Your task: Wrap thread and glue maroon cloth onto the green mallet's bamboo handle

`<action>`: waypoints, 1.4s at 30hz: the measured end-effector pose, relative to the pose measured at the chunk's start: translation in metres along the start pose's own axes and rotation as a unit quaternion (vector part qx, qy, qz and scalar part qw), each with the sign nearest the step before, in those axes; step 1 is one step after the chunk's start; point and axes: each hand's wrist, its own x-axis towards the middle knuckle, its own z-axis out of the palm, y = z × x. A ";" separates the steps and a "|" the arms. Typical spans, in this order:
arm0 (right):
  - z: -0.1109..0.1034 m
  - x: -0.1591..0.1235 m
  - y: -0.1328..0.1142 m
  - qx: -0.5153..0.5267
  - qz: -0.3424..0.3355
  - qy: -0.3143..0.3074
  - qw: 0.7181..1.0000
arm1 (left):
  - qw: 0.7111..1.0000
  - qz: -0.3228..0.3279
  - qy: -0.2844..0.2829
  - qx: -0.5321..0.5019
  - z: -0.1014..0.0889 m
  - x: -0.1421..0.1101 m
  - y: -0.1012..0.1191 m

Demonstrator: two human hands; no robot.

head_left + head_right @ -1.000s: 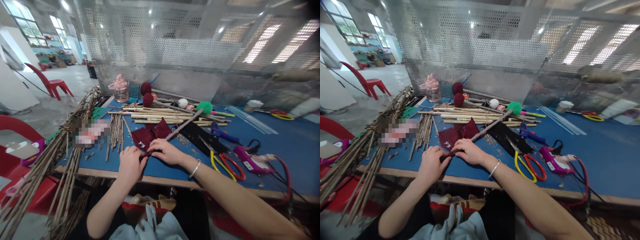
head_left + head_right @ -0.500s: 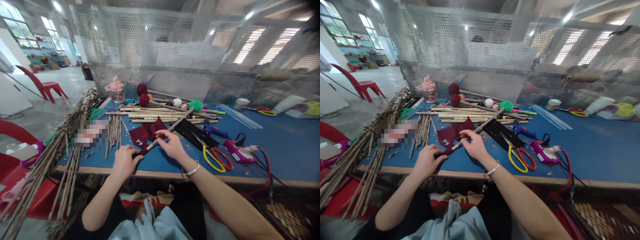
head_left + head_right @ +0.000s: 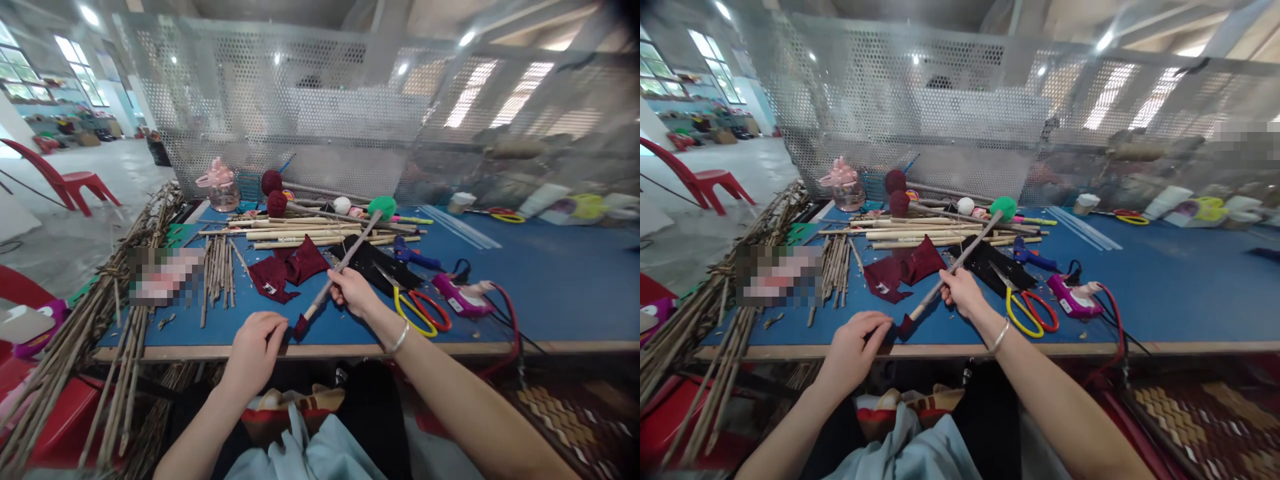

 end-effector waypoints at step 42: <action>0.022 0.065 -0.004 0.036 -0.049 -0.265 0.962 | 0.746 -0.379 -0.182 -0.517 0.044 0.037 0.042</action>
